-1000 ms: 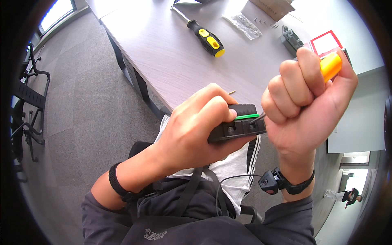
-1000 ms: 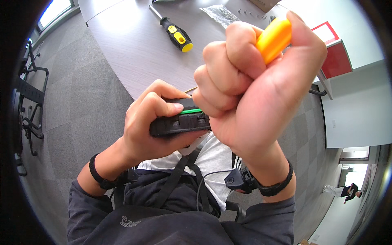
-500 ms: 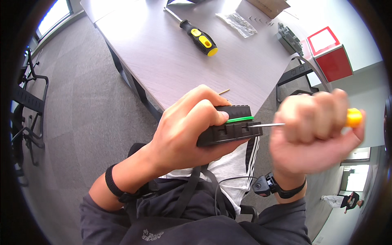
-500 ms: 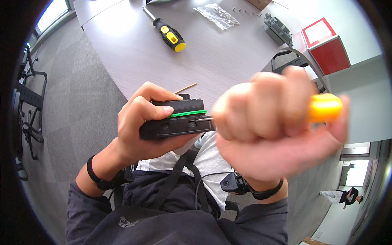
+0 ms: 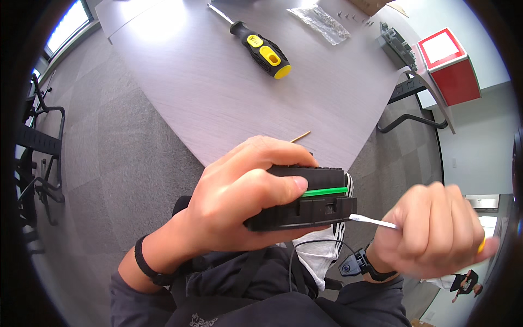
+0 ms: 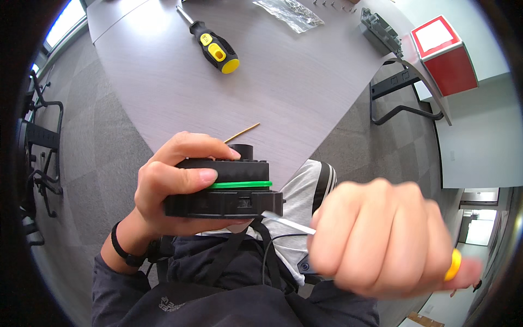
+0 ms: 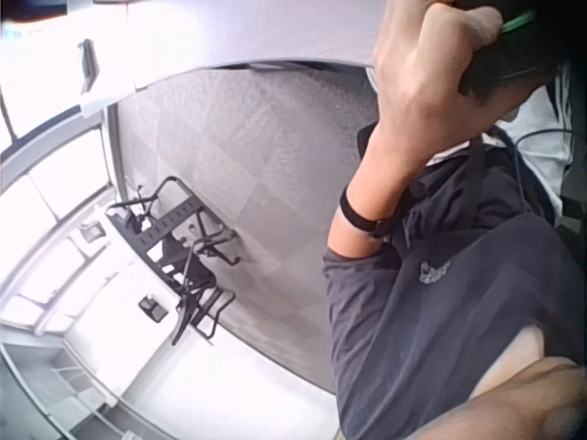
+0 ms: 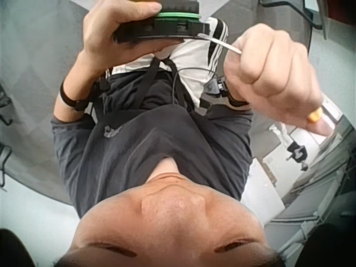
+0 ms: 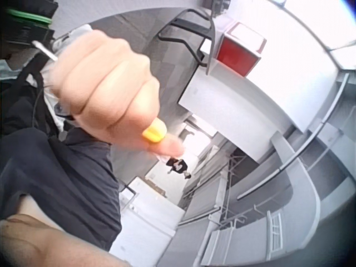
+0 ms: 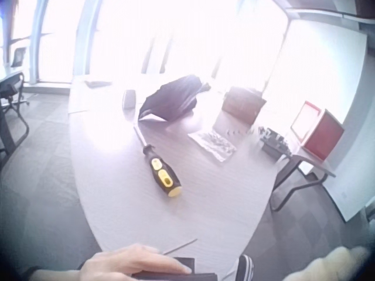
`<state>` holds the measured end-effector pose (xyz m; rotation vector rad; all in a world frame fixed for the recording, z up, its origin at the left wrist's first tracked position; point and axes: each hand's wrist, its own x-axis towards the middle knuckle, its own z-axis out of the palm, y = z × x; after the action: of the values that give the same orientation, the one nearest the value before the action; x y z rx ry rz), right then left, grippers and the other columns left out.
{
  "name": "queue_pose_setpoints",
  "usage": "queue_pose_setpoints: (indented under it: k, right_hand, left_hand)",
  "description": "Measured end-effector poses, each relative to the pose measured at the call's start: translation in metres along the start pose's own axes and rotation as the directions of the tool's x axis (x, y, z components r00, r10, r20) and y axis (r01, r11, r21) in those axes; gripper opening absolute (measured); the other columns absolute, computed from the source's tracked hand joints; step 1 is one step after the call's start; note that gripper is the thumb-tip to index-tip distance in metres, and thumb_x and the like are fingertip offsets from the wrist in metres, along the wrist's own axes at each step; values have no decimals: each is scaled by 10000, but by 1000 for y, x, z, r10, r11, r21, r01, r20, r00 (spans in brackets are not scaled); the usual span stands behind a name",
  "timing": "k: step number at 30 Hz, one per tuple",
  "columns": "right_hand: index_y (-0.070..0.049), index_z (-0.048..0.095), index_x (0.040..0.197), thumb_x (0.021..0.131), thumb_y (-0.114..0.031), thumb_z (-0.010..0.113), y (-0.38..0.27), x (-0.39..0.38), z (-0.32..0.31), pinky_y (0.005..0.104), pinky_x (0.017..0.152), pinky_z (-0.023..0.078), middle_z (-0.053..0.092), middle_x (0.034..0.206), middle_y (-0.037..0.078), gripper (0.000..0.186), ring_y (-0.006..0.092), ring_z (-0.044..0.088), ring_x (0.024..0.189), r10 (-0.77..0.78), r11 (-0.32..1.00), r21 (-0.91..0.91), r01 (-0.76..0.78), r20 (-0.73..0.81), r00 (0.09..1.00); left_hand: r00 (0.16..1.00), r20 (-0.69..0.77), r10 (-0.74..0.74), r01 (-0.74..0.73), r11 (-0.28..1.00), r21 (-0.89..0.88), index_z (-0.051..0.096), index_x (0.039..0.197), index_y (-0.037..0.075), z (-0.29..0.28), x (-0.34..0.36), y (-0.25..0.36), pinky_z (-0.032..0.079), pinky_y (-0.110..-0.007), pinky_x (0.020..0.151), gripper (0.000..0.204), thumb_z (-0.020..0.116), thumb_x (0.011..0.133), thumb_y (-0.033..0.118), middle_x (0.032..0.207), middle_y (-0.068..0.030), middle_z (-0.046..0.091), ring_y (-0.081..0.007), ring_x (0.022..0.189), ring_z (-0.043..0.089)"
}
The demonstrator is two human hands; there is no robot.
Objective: The person uses a screwdriver and a thin pick to pry and unscrew parts of a black electronic connector assembly. They turn the assembly over by hand and work on different sections of the housing.
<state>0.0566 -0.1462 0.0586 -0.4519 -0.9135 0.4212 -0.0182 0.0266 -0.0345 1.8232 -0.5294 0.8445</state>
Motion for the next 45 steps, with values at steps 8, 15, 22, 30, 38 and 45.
queue_pose_setpoints:
  k: [8,15,22,30,38,45]
  right_hand:
    - [-178,173,479,894,-9,346,11,13,-6,244,326,108,275,399,-28,481,55,167,314,2,1000,22,-7,222,975]
    - [-131,214,462,706,59,454,8,27,-20,240,330,113,251,422,17,391,83,200,325,125,970,134,-204,442,888]
    - [-16,338,440,584,110,501,-2,42,-21,250,332,142,327,447,98,251,121,279,342,307,895,124,-428,526,793]
    - [-7,319,431,521,128,495,-3,49,-28,248,325,159,323,446,132,239,145,301,347,369,826,160,-540,570,734]
    - [-38,276,429,504,132,487,-10,48,-35,247,313,159,307,435,125,282,154,294,335,339,824,194,-532,584,738]
    - [-1,323,429,528,134,524,-16,42,-34,246,301,189,347,435,134,262,163,317,320,377,837,149,-526,538,754]
  left_hand:
    - [1000,9,-12,12,1000,-24,468,1116,111,1,5,3,493,-370,677,579,848,692,217,1022,-255,619,-281,762,620]
    - [999,-7,-47,47,997,-61,490,1120,127,0,-1,3,484,-352,635,533,827,714,205,1013,-253,619,-269,737,603]
    - [999,-13,-45,44,998,-52,492,1088,131,0,1,2,501,-358,650,511,825,709,213,993,-235,635,-270,737,610]
    - [998,-23,-63,62,997,-53,498,1071,125,0,0,5,500,-364,636,365,725,785,116,985,-234,643,-269,725,603]
    - [996,-34,-87,85,995,-55,501,1073,133,1,-2,7,498,-356,631,368,727,782,126,990,-215,647,-260,723,598]
    - [996,-17,-91,90,995,-44,494,1088,142,0,0,6,498,-353,632,402,745,774,144,985,-204,648,-254,723,600]
